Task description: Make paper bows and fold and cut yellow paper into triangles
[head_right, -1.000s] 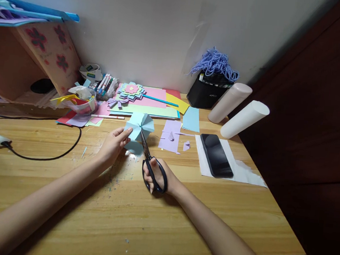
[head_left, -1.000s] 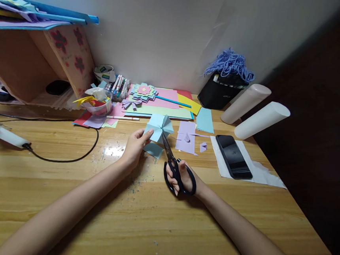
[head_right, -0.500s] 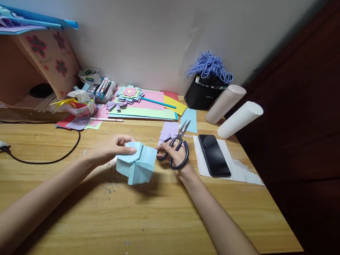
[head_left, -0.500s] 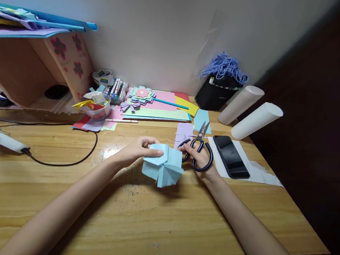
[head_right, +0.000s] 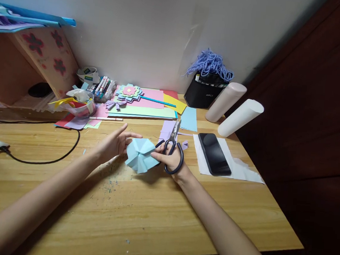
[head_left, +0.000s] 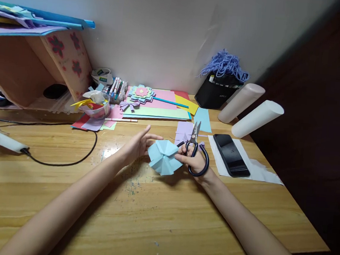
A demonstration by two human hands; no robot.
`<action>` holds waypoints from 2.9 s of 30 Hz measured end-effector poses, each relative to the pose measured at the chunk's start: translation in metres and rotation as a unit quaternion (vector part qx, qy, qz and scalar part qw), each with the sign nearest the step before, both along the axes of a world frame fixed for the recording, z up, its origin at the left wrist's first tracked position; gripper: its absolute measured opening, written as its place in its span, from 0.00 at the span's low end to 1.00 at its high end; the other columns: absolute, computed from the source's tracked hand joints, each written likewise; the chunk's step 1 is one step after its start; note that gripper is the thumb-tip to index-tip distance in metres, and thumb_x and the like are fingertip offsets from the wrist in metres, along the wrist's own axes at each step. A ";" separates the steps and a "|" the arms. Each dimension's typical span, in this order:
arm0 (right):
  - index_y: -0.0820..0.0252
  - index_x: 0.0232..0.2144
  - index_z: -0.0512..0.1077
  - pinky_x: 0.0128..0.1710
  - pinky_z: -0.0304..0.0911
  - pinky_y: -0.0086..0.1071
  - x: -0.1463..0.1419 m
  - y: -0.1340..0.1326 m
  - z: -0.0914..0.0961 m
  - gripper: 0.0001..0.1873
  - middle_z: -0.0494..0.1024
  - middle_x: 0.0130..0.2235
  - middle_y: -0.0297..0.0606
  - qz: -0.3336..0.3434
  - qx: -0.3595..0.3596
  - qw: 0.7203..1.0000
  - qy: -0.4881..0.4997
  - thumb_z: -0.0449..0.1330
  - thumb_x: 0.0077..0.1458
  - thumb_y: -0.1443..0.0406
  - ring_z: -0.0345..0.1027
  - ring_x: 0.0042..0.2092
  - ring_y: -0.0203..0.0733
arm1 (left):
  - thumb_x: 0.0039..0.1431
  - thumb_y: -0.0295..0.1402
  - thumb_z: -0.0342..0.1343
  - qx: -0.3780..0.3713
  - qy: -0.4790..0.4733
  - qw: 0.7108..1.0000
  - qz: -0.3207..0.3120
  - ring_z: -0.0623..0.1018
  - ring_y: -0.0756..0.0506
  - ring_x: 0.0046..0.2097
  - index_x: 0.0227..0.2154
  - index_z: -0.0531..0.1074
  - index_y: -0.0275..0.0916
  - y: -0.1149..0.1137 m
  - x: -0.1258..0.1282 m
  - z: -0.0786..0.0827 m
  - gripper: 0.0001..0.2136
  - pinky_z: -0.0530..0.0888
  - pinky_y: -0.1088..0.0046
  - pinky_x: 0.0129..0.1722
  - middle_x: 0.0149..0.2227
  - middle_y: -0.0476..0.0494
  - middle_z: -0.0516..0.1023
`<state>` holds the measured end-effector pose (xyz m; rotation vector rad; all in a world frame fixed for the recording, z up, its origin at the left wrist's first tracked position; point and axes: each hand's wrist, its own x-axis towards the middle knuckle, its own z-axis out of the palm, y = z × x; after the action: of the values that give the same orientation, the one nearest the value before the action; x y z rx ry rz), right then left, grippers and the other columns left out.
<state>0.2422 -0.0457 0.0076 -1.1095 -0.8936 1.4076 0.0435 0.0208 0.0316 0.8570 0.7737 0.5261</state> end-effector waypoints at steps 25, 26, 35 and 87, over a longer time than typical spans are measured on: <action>0.56 0.25 0.57 0.26 0.69 0.27 -0.017 -0.010 -0.005 0.23 0.68 0.22 0.25 -0.089 -0.002 0.995 0.044 0.70 0.36 0.62 0.70 0.24 0.34 | 0.49 0.42 0.56 0.273 0.136 0.950 0.063 0.65 0.52 0.26 0.21 0.66 0.36 -0.041 0.029 -0.006 0.14 0.61 0.76 0.27 0.21 0.51 0.66; 0.57 0.25 0.57 0.26 0.68 0.27 -0.018 -0.010 -0.005 0.23 0.68 0.22 0.25 -0.084 0.000 0.996 0.036 0.70 0.36 0.62 0.70 0.24 0.34 | 0.50 0.44 0.55 0.281 0.157 0.946 0.050 0.64 0.52 0.25 0.19 0.66 0.35 -0.042 0.030 -0.008 0.16 0.60 0.76 0.25 0.20 0.51 0.66; 0.58 0.33 0.62 0.27 0.59 0.31 0.007 -0.015 0.018 0.23 0.70 0.28 0.34 0.079 0.073 0.917 -0.385 0.53 0.49 0.44 0.66 0.28 0.39 | 0.53 0.46 0.51 0.312 0.230 0.902 0.192 0.61 0.53 0.20 0.13 0.63 0.36 -0.028 0.015 0.001 0.21 0.57 0.75 0.22 0.15 0.51 0.63; 0.62 0.29 0.59 0.22 0.61 0.29 0.010 -0.026 0.031 0.39 0.56 0.21 0.27 0.354 0.012 0.911 -0.213 0.39 0.42 0.32 0.53 0.20 0.30 | 0.48 0.38 0.50 0.245 0.239 0.938 0.053 0.52 0.55 0.19 0.13 0.57 0.37 -0.025 0.011 0.027 0.15 0.49 0.76 0.20 0.15 0.57 0.51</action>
<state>0.2520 -0.0717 0.0386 -1.1444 -1.7528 1.7431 0.0541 -0.0038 0.0585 1.4443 1.1615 0.6275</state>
